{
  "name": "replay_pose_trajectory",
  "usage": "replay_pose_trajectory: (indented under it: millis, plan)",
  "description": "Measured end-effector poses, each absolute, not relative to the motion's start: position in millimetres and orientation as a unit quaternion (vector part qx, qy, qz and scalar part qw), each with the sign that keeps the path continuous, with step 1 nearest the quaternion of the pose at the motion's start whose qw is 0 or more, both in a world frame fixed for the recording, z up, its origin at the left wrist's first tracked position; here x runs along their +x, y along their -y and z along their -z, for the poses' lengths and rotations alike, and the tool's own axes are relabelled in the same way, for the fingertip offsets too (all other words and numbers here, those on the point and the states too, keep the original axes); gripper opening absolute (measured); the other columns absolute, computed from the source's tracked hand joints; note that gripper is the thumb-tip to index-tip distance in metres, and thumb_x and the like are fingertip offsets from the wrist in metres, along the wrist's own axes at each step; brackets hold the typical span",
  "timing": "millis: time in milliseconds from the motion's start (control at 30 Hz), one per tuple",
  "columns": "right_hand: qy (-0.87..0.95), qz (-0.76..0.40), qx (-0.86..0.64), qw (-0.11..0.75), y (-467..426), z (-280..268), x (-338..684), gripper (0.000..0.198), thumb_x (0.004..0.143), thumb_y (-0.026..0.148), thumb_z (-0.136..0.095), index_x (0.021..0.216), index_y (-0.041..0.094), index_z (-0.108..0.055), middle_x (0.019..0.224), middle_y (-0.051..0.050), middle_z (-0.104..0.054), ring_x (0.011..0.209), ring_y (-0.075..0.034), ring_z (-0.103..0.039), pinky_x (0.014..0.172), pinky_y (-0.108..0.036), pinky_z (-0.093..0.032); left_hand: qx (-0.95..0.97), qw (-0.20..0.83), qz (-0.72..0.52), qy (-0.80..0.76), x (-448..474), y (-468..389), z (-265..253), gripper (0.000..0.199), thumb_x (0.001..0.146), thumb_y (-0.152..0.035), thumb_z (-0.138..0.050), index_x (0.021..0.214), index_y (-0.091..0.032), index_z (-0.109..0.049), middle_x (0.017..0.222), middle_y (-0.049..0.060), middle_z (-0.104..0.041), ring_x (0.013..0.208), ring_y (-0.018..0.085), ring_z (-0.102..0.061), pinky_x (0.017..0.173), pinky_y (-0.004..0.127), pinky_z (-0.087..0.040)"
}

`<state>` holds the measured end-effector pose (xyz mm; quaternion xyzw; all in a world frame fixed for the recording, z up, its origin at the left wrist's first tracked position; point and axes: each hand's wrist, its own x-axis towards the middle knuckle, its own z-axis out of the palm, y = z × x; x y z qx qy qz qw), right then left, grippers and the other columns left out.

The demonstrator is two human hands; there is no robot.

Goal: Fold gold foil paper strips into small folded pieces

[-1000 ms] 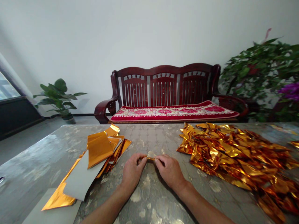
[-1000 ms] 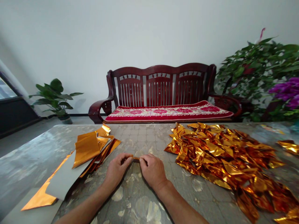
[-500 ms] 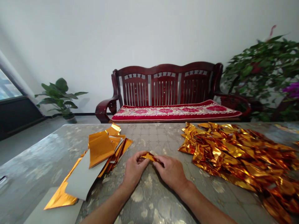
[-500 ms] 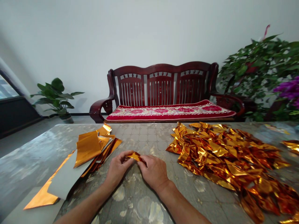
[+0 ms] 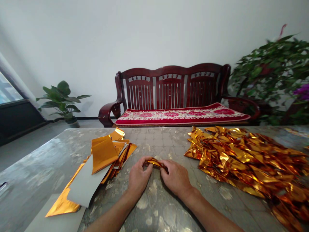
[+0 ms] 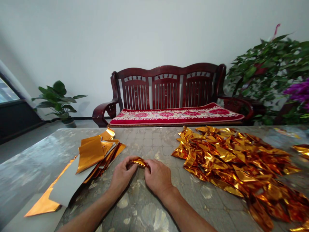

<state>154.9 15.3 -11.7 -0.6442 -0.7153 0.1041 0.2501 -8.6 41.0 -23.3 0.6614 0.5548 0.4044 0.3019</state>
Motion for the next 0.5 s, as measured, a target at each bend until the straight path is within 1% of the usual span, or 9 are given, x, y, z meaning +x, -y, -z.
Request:
replay_pose_trajectory:
  millis: [167,300,367,500]
  plan:
    - [0.712,-0.111,-0.649,0.244,-15.5,10.2,152.4,0.026,0.087,0.026,-0.052,0.104,0.032,-0.07,0.101,0.003,-0.074,0.094,-0.016,-0.065,0.074,-0.025,-0.041,0.648,0.279,-0.39,-0.591,-8.6,-42.3,22.3,0.017,0.085,-0.032,-0.053,0.097,-0.023,-0.061,0.09,0.001,-0.074,0.089,0.022,-0.069,0.082,0.033,-0.047]
    - [0.712,-0.114,-0.651,0.238,-15.5,8.4,151.8,0.025,0.088,0.028,-0.052,0.104,0.031,-0.071,0.1,0.002,-0.074,0.094,-0.016,-0.065,0.076,-0.025,-0.042,0.639,0.28,-0.376,-0.61,-8.7,-42.8,19.0,0.016,0.085,-0.034,-0.052,0.093,-0.023,-0.061,0.087,0.001,-0.074,0.087,0.023,-0.069,0.077,0.032,-0.045]
    - [0.71,-0.119,-0.652,0.238,-15.7,7.7,151.6,0.025,0.089,0.03,-0.051,0.104,0.031,-0.071,0.1,0.001,-0.074,0.093,-0.016,-0.065,0.076,-0.025,-0.043,0.637,0.283,-0.377,-0.61,-8.9,-43.0,19.0,0.018,0.084,-0.033,-0.053,0.095,-0.023,-0.061,0.089,0.002,-0.074,0.087,0.023,-0.069,0.077,0.032,-0.045]
    - [0.703,-0.126,-0.657,0.243,-16.4,7.3,152.1,0.026,0.091,0.032,-0.049,0.104,0.03,-0.072,0.099,0.001,-0.075,0.092,-0.017,-0.067,0.075,-0.025,-0.044,0.639,0.284,-0.39,-0.599,-9.8,-44.0,21.9,0.027,0.085,-0.033,-0.053,0.108,-0.021,-0.06,0.094,0.004,-0.075,0.094,0.024,-0.068,0.082,0.034,-0.045]
